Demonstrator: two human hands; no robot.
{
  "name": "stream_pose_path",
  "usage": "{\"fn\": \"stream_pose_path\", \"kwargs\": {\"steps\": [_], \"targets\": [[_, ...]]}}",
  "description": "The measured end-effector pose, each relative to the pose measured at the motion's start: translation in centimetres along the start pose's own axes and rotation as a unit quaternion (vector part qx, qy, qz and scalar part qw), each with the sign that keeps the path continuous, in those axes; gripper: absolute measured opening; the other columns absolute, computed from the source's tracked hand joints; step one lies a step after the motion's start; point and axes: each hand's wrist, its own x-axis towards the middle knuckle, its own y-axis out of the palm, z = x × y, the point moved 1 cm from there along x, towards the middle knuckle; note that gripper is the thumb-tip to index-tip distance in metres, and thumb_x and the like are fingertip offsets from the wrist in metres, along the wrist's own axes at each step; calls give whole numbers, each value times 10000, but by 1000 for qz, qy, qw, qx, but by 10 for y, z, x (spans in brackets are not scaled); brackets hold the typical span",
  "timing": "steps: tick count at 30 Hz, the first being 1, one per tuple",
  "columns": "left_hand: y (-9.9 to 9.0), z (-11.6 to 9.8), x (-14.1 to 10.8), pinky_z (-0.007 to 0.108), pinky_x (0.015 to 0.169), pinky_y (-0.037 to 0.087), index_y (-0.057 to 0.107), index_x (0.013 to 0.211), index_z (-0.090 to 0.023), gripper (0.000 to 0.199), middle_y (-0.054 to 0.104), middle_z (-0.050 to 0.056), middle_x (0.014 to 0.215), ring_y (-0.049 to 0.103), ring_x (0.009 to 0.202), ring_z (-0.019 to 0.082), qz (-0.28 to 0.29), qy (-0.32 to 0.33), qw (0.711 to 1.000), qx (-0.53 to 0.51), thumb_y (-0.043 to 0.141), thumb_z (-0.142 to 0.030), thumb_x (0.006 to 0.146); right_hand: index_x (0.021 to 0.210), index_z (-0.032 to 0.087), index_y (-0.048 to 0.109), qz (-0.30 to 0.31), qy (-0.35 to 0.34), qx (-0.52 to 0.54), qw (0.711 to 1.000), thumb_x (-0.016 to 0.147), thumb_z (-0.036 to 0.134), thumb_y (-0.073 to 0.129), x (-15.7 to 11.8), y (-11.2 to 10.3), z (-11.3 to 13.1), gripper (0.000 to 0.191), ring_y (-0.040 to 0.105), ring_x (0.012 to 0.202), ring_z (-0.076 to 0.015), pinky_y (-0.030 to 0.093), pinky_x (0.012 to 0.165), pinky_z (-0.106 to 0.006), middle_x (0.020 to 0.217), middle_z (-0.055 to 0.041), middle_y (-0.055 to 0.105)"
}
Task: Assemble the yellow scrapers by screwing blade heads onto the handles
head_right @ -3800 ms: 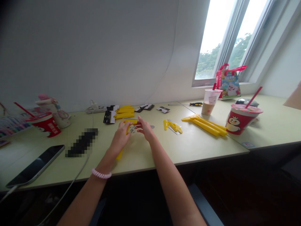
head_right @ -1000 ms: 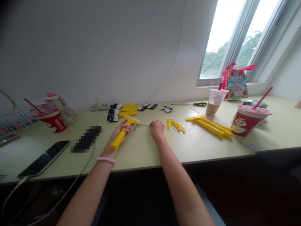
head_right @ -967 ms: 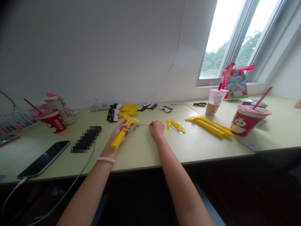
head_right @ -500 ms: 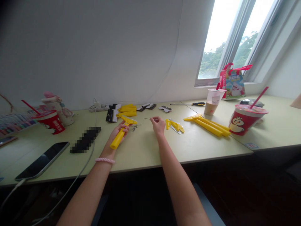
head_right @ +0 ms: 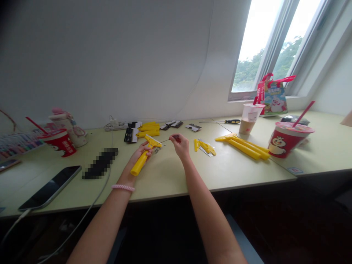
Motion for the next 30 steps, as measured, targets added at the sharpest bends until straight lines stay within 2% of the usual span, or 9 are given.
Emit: {"fn": "stream_pose_path", "kwargs": {"steps": [11, 15, 19, 22, 26, 30], "targets": [[-4, 2, 2, 108, 404, 383, 379, 1220, -220, 636, 533, 52, 844, 464, 487, 25, 23, 10, 1000, 19, 474, 49, 652, 763, 169, 634, 14, 16, -7, 1000, 683, 427, 603, -1, 1, 2, 272, 539, 615, -139, 435, 582, -265, 693, -43, 629], [-6, 3, 6, 110, 387, 360, 368, 1188, -215, 598, 525, 42, 810, 466, 483, 32, 18, 7, 999, 27, 485, 33, 657, 761, 167, 613, 2, 5, -21, 1000, 674, 401, 610, 0, -1, 2, 250, 559, 623, -146, 445, 600, -271, 689, -44, 633], [-9, 5, 11, 116, 385, 344, 374, 1122, -213, 569, 534, 46, 819, 458, 476, 30, 28, 16, 999, 25, 499, 44, 630, 797, 186, 576, -40, -28, -94, 994, 676, 383, 612, -4, -3, 7, 234, 565, 580, -136, 444, 584, -256, 661, -21, 636], [-11, 7, 15, 124, 382, 334, 382, 1089, -210, 562, 536, 42, 813, 453, 466, 31, 24, 17, 999, 27, 522, 45, 608, 687, 182, 571, -46, -51, -149, 987, 714, 419, 573, -7, -3, 13, 239, 544, 508, -123, 422, 538, -235, 576, -11, 613], [-13, 7, 17, 133, 380, 330, 372, 1079, -210, 569, 536, 37, 799, 465, 467, 41, 19, 14, 999, 45, 539, 36, 594, 575, 173, 564, -47, -42, -185, 981, 741, 477, 543, -7, -3, 12, 346, 492, 416, -113, 384, 499, -228, 424, 8, 533], [-13, 8, 17, 138, 387, 329, 356, 1075, -209, 561, 534, 29, 770, 481, 463, 53, 24, 14, 998, 60, 530, 26, 596, 545, 171, 562, -68, -32, -236, 969, 755, 504, 515, -5, -5, 7, 396, 495, 458, -123, 352, 503, -233, 464, -14, 554]]}}
